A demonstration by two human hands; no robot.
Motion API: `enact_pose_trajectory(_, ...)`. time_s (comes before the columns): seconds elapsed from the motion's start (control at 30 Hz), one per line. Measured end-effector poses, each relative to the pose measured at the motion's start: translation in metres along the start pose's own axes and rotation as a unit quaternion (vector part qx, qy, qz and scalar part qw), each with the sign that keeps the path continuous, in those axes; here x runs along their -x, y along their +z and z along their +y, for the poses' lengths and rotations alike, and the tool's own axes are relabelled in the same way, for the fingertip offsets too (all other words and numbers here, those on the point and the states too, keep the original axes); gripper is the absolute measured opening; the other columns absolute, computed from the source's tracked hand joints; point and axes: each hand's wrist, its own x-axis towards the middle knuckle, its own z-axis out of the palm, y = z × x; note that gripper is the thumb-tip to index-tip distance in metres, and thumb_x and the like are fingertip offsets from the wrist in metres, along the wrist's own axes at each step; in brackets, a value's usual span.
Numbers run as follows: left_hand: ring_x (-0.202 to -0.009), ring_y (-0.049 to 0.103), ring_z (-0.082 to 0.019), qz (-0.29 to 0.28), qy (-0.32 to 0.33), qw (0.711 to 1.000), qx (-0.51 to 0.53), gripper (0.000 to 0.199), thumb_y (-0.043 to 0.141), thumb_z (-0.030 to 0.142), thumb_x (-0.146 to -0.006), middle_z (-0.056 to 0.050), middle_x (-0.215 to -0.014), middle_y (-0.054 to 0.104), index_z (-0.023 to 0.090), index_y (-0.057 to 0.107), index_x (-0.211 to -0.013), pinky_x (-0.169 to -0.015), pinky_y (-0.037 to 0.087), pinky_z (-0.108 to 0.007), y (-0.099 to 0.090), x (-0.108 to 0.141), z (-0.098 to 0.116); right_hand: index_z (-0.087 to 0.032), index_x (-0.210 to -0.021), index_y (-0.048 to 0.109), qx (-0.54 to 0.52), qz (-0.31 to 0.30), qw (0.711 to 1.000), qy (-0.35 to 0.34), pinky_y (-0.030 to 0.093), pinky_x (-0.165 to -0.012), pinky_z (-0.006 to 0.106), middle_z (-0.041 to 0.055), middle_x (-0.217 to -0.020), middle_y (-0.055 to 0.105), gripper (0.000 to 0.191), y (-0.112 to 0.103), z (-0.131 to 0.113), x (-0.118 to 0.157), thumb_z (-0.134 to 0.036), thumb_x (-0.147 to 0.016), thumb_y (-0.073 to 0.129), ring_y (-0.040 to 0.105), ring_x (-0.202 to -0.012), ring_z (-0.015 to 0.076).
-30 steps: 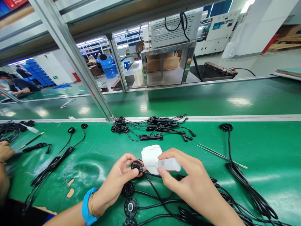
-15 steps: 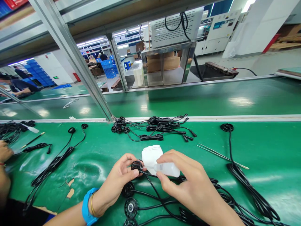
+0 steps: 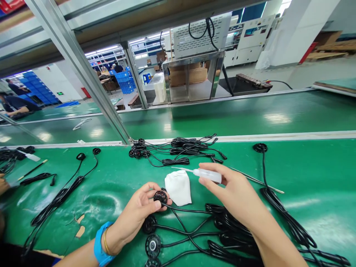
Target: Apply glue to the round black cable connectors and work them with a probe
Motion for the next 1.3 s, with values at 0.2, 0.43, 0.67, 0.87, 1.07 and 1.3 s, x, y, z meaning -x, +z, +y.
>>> enact_pose_trajectory(0.2,-0.096,0.069,-0.022,-0.017,-0.007,1.0,-0.007,0.029,0.076,0.02,-0.082,-0.008,-0.099,0.07,0.018,0.055,-0.102,-0.08,0.052,-0.03,0.001,0.0,0.002,-0.027,-0.105,0.071,0.141,-0.074,0.986,-0.038,0.057,-0.077,0.032,0.001,-0.106,0.075,0.022,0.019,0.016,-0.01,-0.03,-0.085,0.061,0.072,-0.092,0.0215)
enact_pose_trajectory(0.43,-0.097,0.068,-0.023,-0.005,-0.005,1.0,-0.031,0.035,0.077,0.021,-0.08,-0.01,-0.103,0.07,0.016,0.064,-0.111,-0.08,0.053,-0.031,-0.002,0.001,-0.001,-0.02,-0.105,0.071,0.238,-0.041,0.967,-0.084,0.053,-0.087,0.048,0.0093,-0.106,0.072,0.025,0.034,0.023,-0.013,-0.022,-0.081,0.061,0.066,-0.101,0.0307)
enact_pose_trajectory(0.67,-0.09,0.068,-0.022,0.019,-0.008,1.0,-0.004,0.037,0.082,0.025,-0.076,-0.01,-0.097,0.072,0.016,0.068,-0.109,-0.081,0.054,-0.033,0.0,0.001,-0.003,-0.022,-0.101,0.063,0.118,0.005,0.94,-0.32,0.054,-0.082,0.034,0.0066,-0.1,0.07,0.01,0.044,-0.023,0.017,-0.027,-0.094,0.057,0.066,-0.094,0.0205)
enact_pose_trajectory(0.87,-0.084,0.066,-0.016,0.038,0.005,0.999,0.005,0.035,0.082,0.024,-0.075,-0.009,-0.105,0.07,0.017,0.071,-0.108,-0.078,0.053,-0.027,-0.001,-0.001,-0.005,-0.02,-0.101,0.063,0.129,-0.015,0.917,-0.378,0.052,-0.071,0.027,0.0042,-0.085,0.068,0.016,0.073,-0.037,0.041,-0.013,-0.096,0.05,0.066,-0.075,0.0159)
enact_pose_trajectory(1.07,-0.092,0.066,-0.02,0.031,0.007,1.0,0.0,0.038,0.078,0.028,-0.08,-0.011,-0.107,0.072,0.016,0.07,-0.115,-0.084,0.054,-0.031,0.0,0.0,-0.002,-0.019,-0.099,0.06,0.113,0.016,0.93,-0.348,0.05,-0.07,0.026,0.0039,-0.085,0.065,0.012,0.082,-0.028,0.043,-0.011,-0.096,0.052,0.064,-0.074,0.0153)
enact_pose_trajectory(1.3,-0.079,0.066,-0.016,0.055,-0.005,0.998,-0.015,0.039,0.081,0.031,-0.077,-0.01,-0.097,0.074,0.015,0.072,-0.111,-0.079,0.055,-0.029,0.002,0.001,-0.002,-0.019,-0.097,0.061,0.114,0.029,0.927,-0.357,0.05,-0.069,0.027,0.0036,-0.082,0.063,0.011,0.084,-0.03,0.044,-0.011,-0.095,0.054,0.064,-0.074,0.0162)
